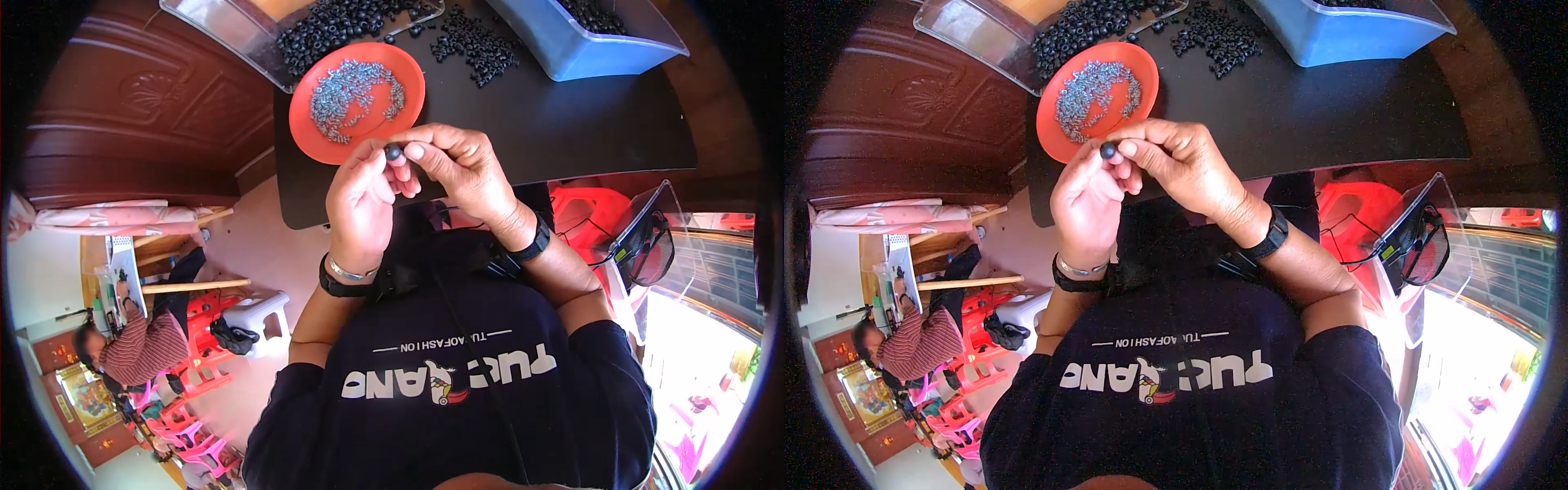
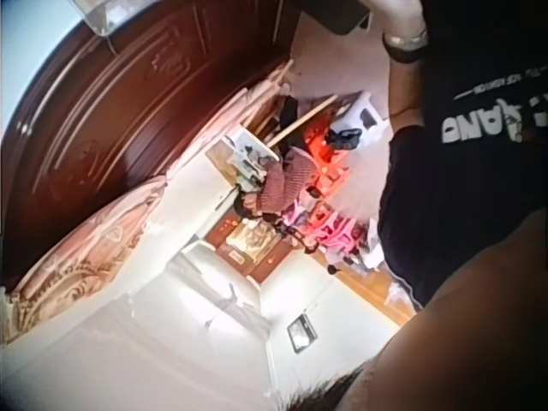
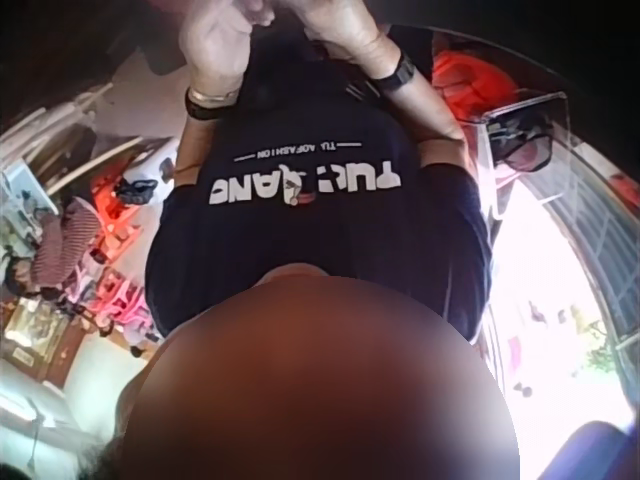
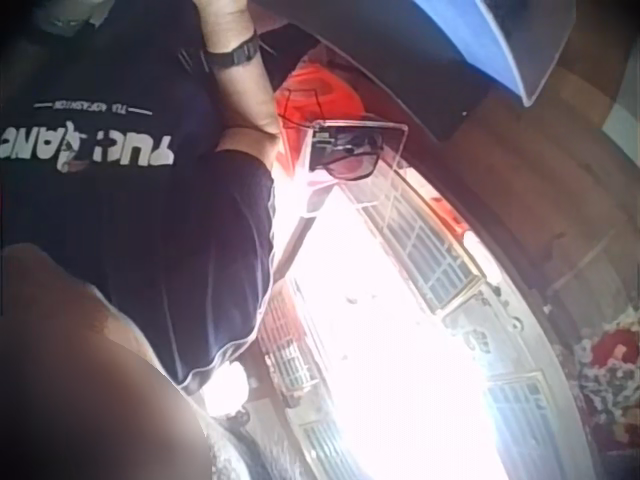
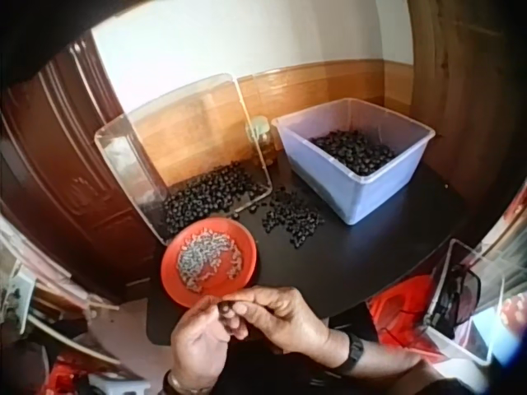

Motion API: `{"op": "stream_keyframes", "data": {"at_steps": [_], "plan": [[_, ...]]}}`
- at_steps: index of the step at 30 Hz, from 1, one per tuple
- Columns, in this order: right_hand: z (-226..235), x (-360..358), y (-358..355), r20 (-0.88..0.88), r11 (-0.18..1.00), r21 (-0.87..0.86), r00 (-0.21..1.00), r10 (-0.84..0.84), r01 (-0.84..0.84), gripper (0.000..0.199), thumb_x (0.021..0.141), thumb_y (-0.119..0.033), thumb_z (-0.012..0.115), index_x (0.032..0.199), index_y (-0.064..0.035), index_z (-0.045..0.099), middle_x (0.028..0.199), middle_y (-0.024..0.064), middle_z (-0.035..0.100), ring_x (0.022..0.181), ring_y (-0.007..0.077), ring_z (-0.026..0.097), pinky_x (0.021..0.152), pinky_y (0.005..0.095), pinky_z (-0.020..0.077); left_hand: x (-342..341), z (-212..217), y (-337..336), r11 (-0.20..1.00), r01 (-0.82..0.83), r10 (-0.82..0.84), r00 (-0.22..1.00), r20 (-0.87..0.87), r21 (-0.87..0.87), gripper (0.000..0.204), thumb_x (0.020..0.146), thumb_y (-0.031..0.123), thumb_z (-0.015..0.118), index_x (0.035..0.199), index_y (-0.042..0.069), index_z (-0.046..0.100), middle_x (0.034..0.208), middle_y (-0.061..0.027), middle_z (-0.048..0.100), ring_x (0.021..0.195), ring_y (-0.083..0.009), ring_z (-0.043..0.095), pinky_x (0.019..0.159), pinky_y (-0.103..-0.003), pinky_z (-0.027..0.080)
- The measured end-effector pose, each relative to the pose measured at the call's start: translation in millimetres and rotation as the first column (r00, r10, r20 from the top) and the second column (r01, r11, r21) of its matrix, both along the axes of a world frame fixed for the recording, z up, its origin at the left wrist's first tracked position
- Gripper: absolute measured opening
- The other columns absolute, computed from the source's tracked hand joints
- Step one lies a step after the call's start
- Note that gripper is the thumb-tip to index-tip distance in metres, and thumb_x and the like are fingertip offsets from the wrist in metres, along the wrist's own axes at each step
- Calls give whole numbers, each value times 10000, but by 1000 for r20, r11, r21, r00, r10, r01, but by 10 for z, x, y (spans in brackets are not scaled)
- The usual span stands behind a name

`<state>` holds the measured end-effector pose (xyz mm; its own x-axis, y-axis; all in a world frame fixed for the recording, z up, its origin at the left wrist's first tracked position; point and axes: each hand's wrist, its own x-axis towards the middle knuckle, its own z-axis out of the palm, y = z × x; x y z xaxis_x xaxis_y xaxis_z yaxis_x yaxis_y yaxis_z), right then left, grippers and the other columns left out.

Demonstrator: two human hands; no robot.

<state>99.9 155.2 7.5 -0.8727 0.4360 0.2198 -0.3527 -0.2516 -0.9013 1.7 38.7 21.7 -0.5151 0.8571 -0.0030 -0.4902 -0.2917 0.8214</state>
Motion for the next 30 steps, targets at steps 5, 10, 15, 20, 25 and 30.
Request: {"op": "stream_keyframes", "data": {"at_steps": [5, 10, 15, 20, 25, 30], "plan": [[-31, -22, 9, -12, 999, 32, 1000, 1, 0, 180, 947, -66, 548, 1080, 20, 632, 872, 51, 659, 686, 94, 595, 630, 242, 515, -32, -22, 2, 1000, 26, -27, 998, 61, 16, 252, 946, 252, 422, 896, 30, 529, 793, -66, 541, 704, -193, 539, 651, -301, 427], [-9, -18, 10, -7, 997, 73, 1000, -8, 8, 171, 924, -36, 576, 1077, 20, 628, 857, 57, 666, 697, 93, 606, 648, 244, 522, -28, -16, -2, 999, 19, -21, 997, 77, 27, 247, 943, 251, 422, 898, 33, 527, 797, -65, 541, 709, -184, 534, 651, -300, 429], [-4, -5, -13, 11, 986, 155, 998, -64, 61, 204, 878, -40, 641, 1077, 4, 636, 749, 20, 647, 688, 66, 610, 662, 225, 520, 30, 33, 11, 995, -76, 67, 989, -135, -63, 227, 947, 229, 448, 902, 19, 521, 802, -47, 541, 714, -137, 535, 662, -267, 425], [21, 20, 6, 23, 972, 223, 996, -86, 79, 239, 863, 6, 644, 1101, 6, 622, 791, 39, 665, 740, 84, 632, 697, 230, 524, 56, 33, -7, 986, -163, 138, 929, -342, -45, 164, 936, 175, 506, 927, 12, 521, 797, -35, 553, 733, -101, 535, 690, -244, 426], [70, 48, 21, 82, 938, 341, 992, -94, 61, 247, 857, 30, 637, 1102, 2, 635, 779, 30, 662, 771, 93, 641, 736, 234, 525, 93, 65, -33, 970, -240, 205, 898, -389, -43, 128, 935, 146, 523, 927, 18, 521, 793, -34, 583, 740, -91, 541, 715, -235, 431], [71, 47, 10, 26, 956, 288, 998, -62, 52, 244, 859, 12, 642, 1103, 5, 637, 787, 34, 663, 777, 98, 639, 753, 245, 528, 62, 66, -43, 981, -190, 158, 897, -413, -38, 171, 950, 183, 508, 898, 21, 521, 789, -36, 591, 738, -97, 545, 715, -246, 431]]}}
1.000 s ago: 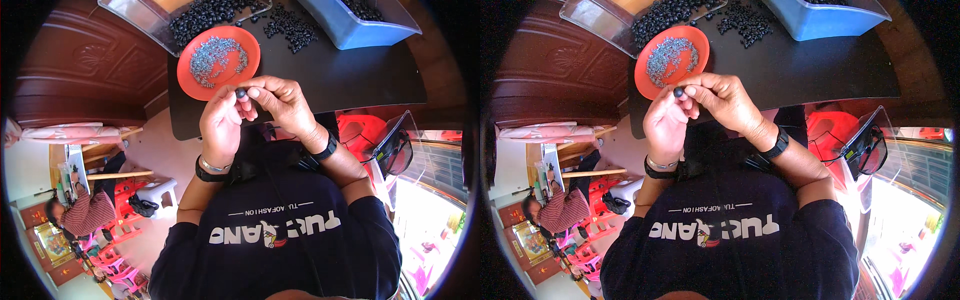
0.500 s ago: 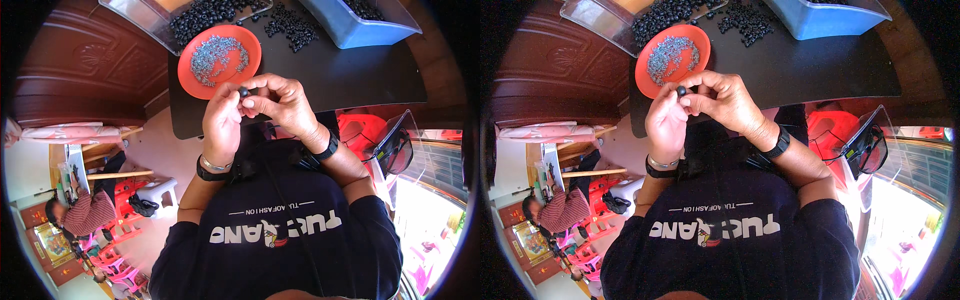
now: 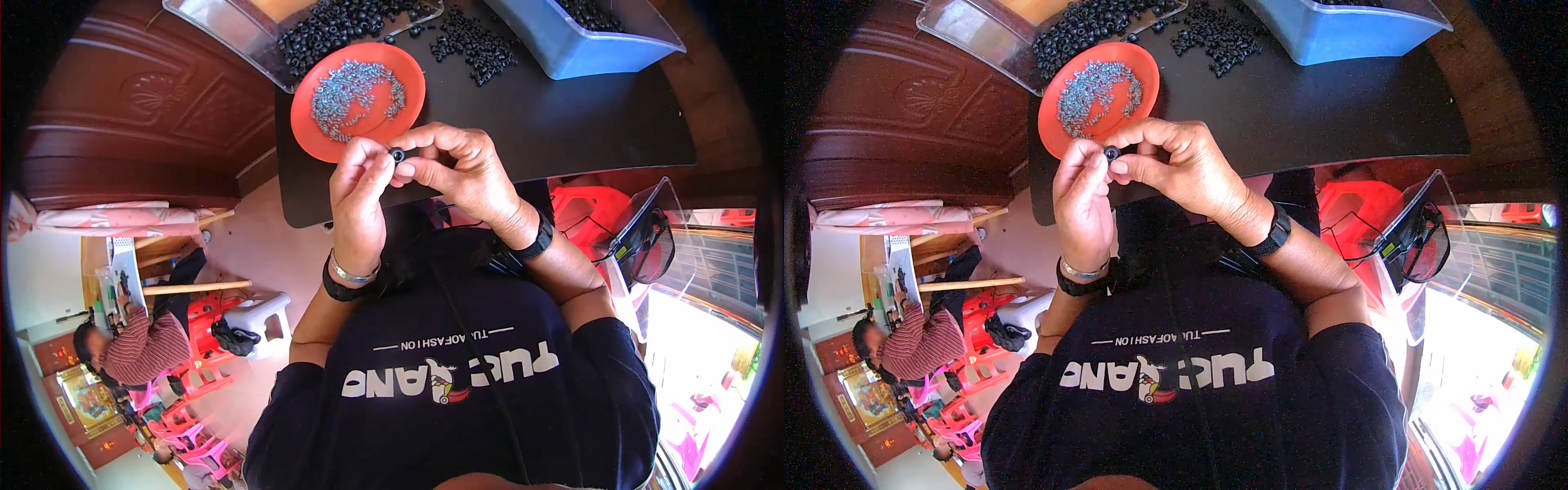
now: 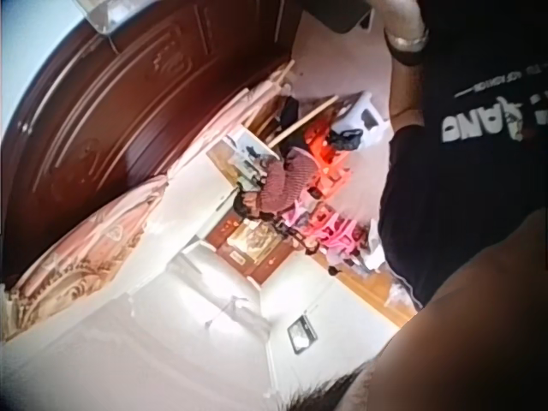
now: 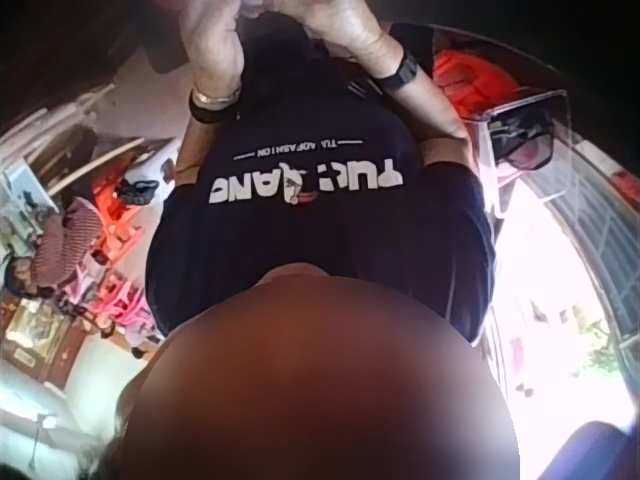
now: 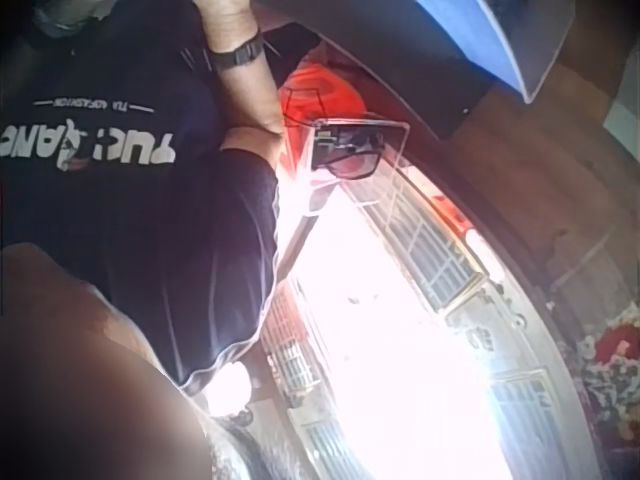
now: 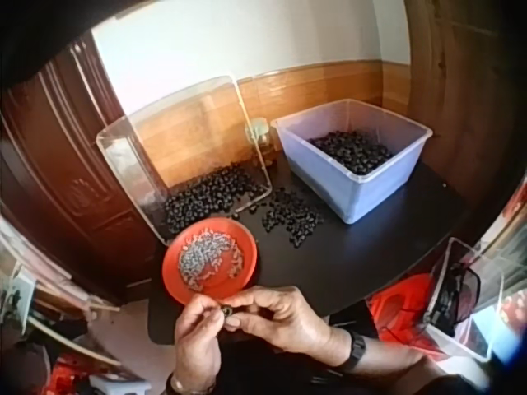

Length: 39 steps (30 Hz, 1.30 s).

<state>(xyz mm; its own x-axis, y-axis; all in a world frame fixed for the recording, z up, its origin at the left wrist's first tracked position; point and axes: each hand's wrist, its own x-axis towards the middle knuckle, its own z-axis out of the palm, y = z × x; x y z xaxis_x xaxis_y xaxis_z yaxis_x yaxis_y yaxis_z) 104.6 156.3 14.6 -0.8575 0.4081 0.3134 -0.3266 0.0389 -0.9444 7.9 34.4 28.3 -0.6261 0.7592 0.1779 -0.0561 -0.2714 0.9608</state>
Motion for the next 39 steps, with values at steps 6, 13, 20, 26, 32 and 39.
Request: {"op": "stream_keyframes", "data": {"at_steps": [6, 13, 20, 26, 32, 39], "plan": [[-19, -34, -26, -95, 992, -121, 995, 9, -20, 241, 839, -29, 680, 1080, -35, 667, 758, 0, 668, 730, 36, 607, 695, 210, 515, 15, 10, -1, 999, 4, -5, 1000, 25, 43, 172, 957, 172, 480, 885, 19, 517, 805, -43, 588, 744, -100, 543, 712, -252, 429], [-5, -9, -32, -110, 994, 33, 989, -104, 108, 234, 805, -15, 710, 1036, -37, 683, 781, 11, 678, 733, 33, 611, 648, 212, 513, 32, 8, -19, 999, -22, 20, 999, -48, -38, 191, 958, 188, 498, 932, 1, 523, 800, -31, 564, 753, -87, 532, 713, -234, 426], [9, 18, -23, -191, 913, 305, 957, -221, 271, 184, 773, 55, 707, 944, -6, 677, 789, 64, 653, 688, 97, 639, 611, 224, 513, 30, -57, -17, 1000, -4, 1, 993, -117, -28, 233, 958, 221, 521, 968, -13, 523, 817, -31, 541, 757, -85, 519, 709, -237, 431], [41, 47, -42, -224, 875, 369, 943, -244, 314, 107, 772, 45, 712, 810, -24, 638, 735, 28, 637, 619, 54, 588, 553, 194, 457, 63, -27, 0, 999, -33, 36, 980, -196, 19, 240, 962, 215, 513, 994, -23, 532, 847, -30, 545, 761, -80, 497, 709, -229, 417], [-4, 50, -64, -33, 963, 111, 970, -242, 245, 144, 762, -35, 749, 854, -63, 642, 608, -14, 536, 545, 29, 485, 511, 215, 425, 39, -85, -6, 999, -14, 19, 987, -161, 35, 236, 965, 204, 505, 1019, -22, 544, 885, -24, 550, 780, -77, 479, 720, -221, 397], [4, -2, -75, -139, 932, 276, 969, -204, 236, 281, 765, 39, 718, 1026, -49, 666, 703, -18, 623, 616, 14, 536, 570, 187, 450, -2, -84, -22, 999, 46, -43, 991, -124, 18, 219, 960, 201, 502, 967, -14, 539, 851, -18, 536, 788, -77, 476, 720, -223, 388]]}}
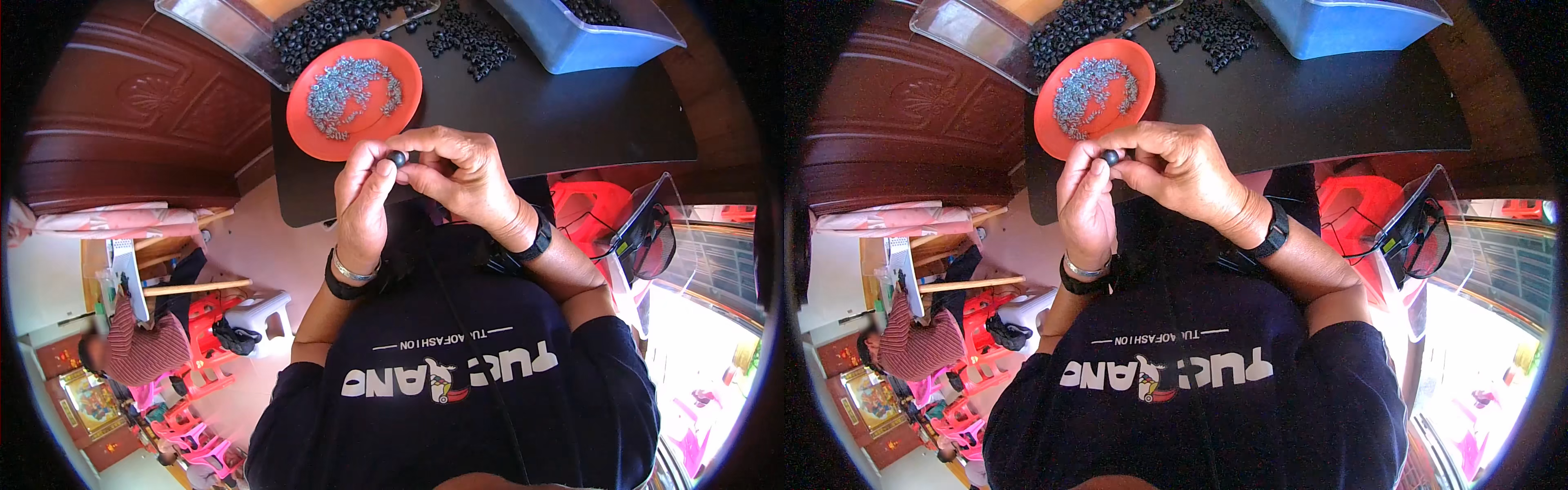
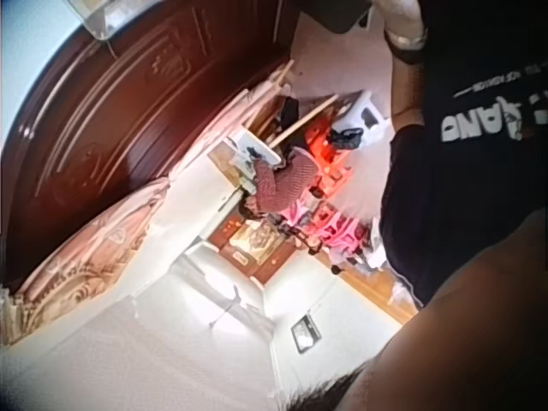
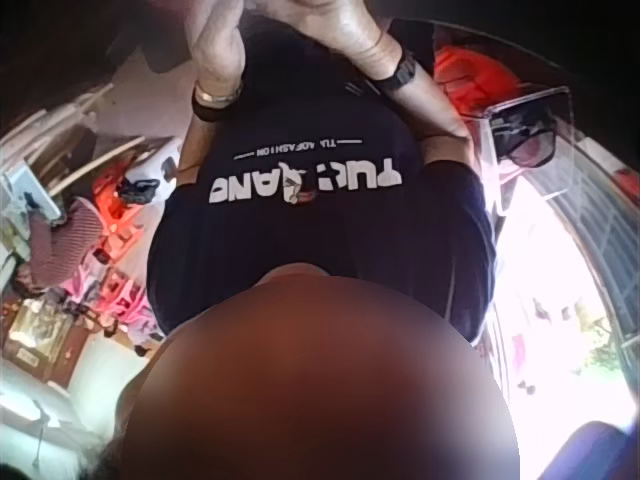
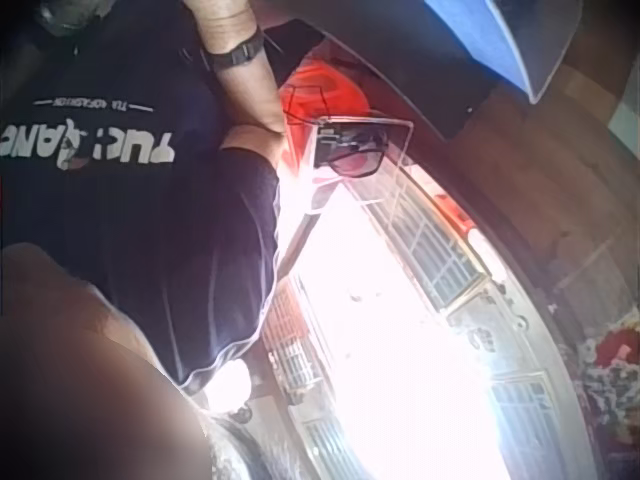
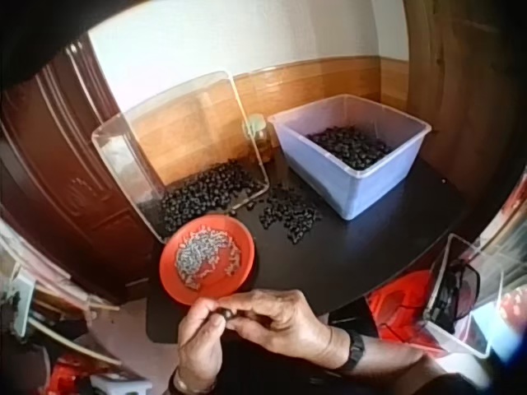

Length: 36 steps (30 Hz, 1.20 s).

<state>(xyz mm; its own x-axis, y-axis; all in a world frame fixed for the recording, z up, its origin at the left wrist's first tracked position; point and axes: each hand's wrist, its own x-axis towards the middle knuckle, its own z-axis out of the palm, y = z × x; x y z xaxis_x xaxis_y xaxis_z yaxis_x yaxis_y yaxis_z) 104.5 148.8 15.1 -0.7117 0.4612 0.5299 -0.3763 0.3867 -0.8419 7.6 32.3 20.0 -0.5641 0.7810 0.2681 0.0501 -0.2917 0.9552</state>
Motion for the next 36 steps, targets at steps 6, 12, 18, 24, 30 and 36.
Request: {"op": "stream_keyframes", "data": {"at_steps": [6, 12, 18, 24, 30, 36], "plan": [[-15, 5, 32, 32, 995, -69, 996, 80, -78, 210, 832, -25, 686, 1035, -12, 636, 764, 17, 651, 692, 42, 587, 623, 206, 488, 3, 0, 12, 1000, 3, -3, 996, 87, -6, 276, 969, 260, 468, 915, -3, 532, 794, -37, 554, 762, -94, 506, 719, -237, 400], [-34, 59, 81, 65, 950, -307, 995, 80, -57, 224, 915, -69, 604, 1126, 1, 576, 845, 22, 656, 763, 43, 579, 695, 213, 481, 8, -18, 35, 998, 16, -12, 998, 54, -66, 242, 970, 214, 460, 924, -7, 549, 801, -51, 574, 758, -115, 537, 716, -250, 420], [43, 375, 211, -6, 936, 174, 951, -310, 306, 226, 840, -86, 647, 1050, -21, 594, 775, 103, 612, 650, 137, 610, 594, 296, 490, 77, -101, 76, 990, 135, -139, 978, 158, 31, 152, 887, 140, 470, 927, -2, 505, 812, -69, 486, 724, -154, 474, 686, -293, 419], [386, 1215, 261, 73, 806, 93, 803, -591, 585, 198, 876, -111, 626, 1031, -17, 545, 684, 31, 564, 617, 81, 516, 559, 263, 438, 182, 42, 121, 882, 451, -448, 892, -50, 139, 233, 936, 220, 430, 880, -2, 476, 819, -96, 513, 712, -167, 504, 674, -282, 414], [408, 2279, 199, 277, 485, 394, 403, -873, 781, 193, 873, -193, 606, 953, -18, 616, 772, 168, 653, 715, 306, 662, 644, 370, 505, 363, -115, 325, 784, 605, -604, 795, -57, 136, 252, 913, 248, 475, 883, -1, 488, 822, -92, 523, 735, -156, 514, 689, -267, 402], [281, 2787, -80, 268, 307, 498, 193, -944, 811, 234, 847, -245, 630, 980, -52, 620, 752, 153, 661, 725, 335, 652, 654, 411, 509, 460, -84, 349, 735, 663, -659, 748, -82, 140, 249, 912, 245, 469, 892, -2, 495, 827, -86, 534, 744, -150, 524, 694, -267, 409]]}}
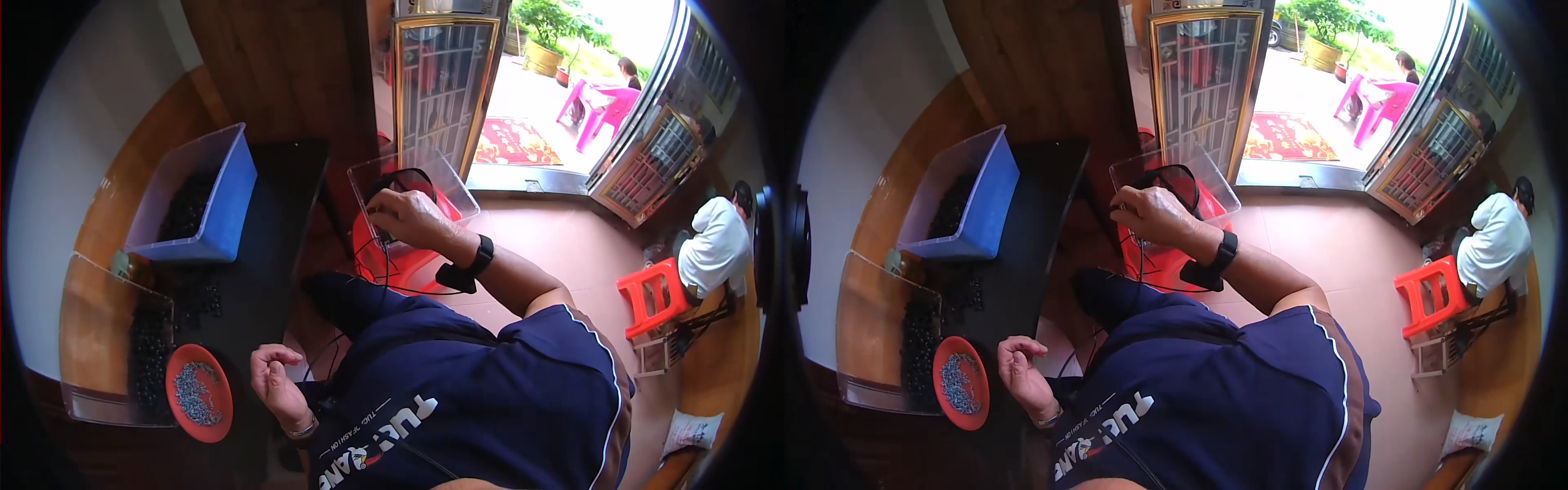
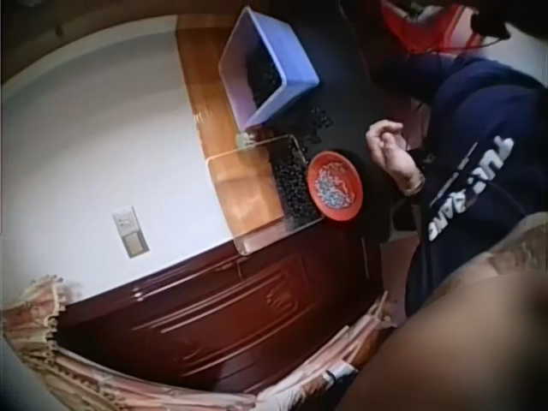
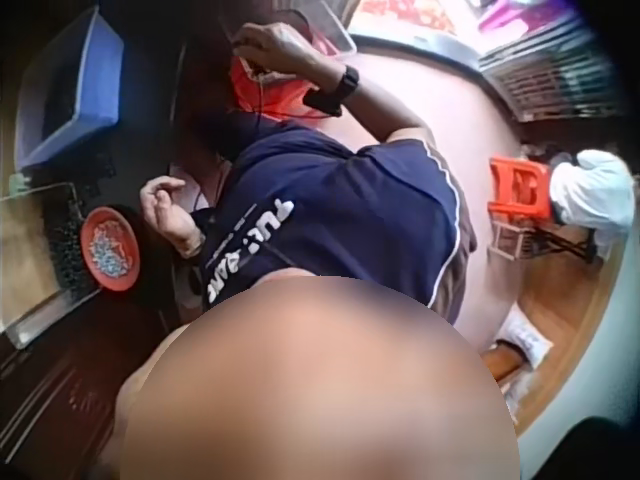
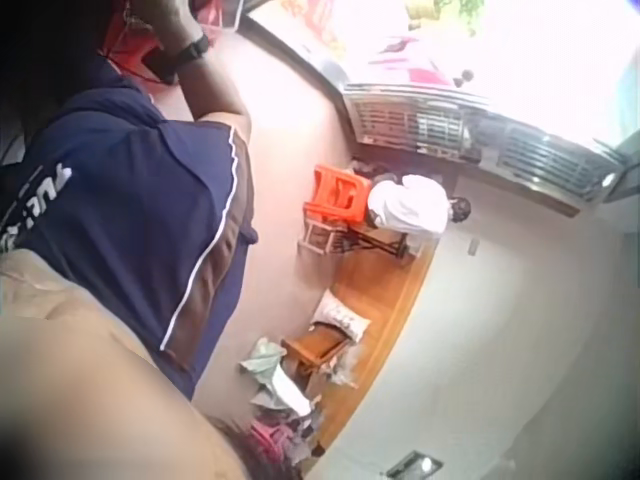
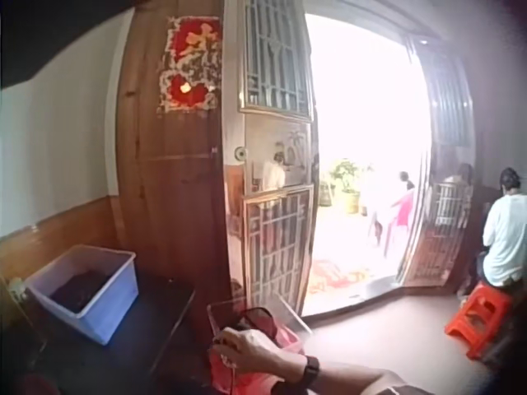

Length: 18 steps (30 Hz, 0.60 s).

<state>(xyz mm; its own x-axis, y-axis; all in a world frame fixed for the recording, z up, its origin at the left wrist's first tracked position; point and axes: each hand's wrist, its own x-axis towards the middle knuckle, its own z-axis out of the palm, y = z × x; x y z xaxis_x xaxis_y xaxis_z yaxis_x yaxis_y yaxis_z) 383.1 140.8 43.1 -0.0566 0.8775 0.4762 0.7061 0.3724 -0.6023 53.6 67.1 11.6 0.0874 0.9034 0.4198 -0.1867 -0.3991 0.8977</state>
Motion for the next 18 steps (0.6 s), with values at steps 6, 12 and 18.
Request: {"op": "stream_keyframes", "data": {"at_steps": [6, 12, 18], "plan": [[20, -66, -102, 95, 999, 37, 995, -13, 10, 227, 815, -225, 670, 954, -54, 615, 678, 120, 638, 650, 289, 655, 586, 374, 503, 57, 20, 9, 999, 38, -38, 999, -7, -3, 247, 918, 244, 464, 898, 2, 506, 819, -82, 537, 741, -147, 529, 701, -264, 414], [-52, -199, -132, 131, 998, 23, 990, 49, -52, 232, 804, -238, 682, 957, -73, 625, 653, 114, 625, 625, 286, 647, 577, 378, 506, 41, -42, -118, 977, 52, -86, 984, -156, -207, 221, 922, 204, 456, 931, 0, 542, 802, -60, 558, 738, -134, 535, 718, -261, 427], [-226, -449, 48, 43, 972, 86, 975, 217, -220, 222, 808, -225, 689, 941, -58, 628, 697, 128, 660, 616, 284, 660, 568, 363, 523, -273, -400, -416, 863, -38, -105, 962, -254, -504, 214, 946, 190, 447, 964, 13, 567, 824, -49, 588, 765, -128, 564, 719, -255, 444]]}}
